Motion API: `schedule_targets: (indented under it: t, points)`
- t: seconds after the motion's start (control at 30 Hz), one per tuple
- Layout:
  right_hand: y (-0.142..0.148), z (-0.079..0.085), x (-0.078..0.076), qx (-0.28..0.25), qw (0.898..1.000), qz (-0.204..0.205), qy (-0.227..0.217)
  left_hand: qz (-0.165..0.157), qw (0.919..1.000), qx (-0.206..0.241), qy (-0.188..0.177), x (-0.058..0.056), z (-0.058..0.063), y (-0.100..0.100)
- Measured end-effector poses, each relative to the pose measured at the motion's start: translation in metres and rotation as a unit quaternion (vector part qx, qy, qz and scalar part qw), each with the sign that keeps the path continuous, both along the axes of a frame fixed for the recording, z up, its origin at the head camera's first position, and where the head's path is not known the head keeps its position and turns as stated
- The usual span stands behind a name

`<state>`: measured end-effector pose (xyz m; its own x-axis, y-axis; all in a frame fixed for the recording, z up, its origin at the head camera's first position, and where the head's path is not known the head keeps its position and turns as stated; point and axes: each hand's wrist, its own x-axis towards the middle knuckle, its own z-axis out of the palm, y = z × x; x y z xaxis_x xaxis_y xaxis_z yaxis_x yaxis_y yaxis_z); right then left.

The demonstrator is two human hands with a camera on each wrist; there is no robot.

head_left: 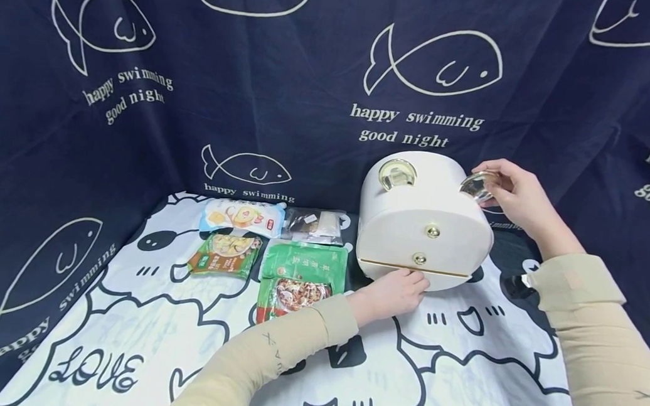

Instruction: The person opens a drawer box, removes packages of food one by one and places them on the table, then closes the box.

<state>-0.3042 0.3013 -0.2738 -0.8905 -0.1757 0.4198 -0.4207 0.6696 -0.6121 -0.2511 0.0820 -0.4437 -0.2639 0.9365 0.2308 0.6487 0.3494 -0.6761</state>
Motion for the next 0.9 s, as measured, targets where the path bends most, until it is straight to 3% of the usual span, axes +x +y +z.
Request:
schedule_targets:
  t: [0.6, 0.9]
  points:
    - [0.0034, 0.0005, 0.0011, -0.005, 1.000, 0.007, -0.007, -0.001, 0.9999, -0.001, -0.016, -0.0077, -0.0041, 0.0019]
    - [0.0036, -0.0005, 0.0048, -0.003, 1.000, -0.001, -0.022, 0.017, 0.9990, -0.008, -0.040, -0.0014, 0.0038, -0.0030]
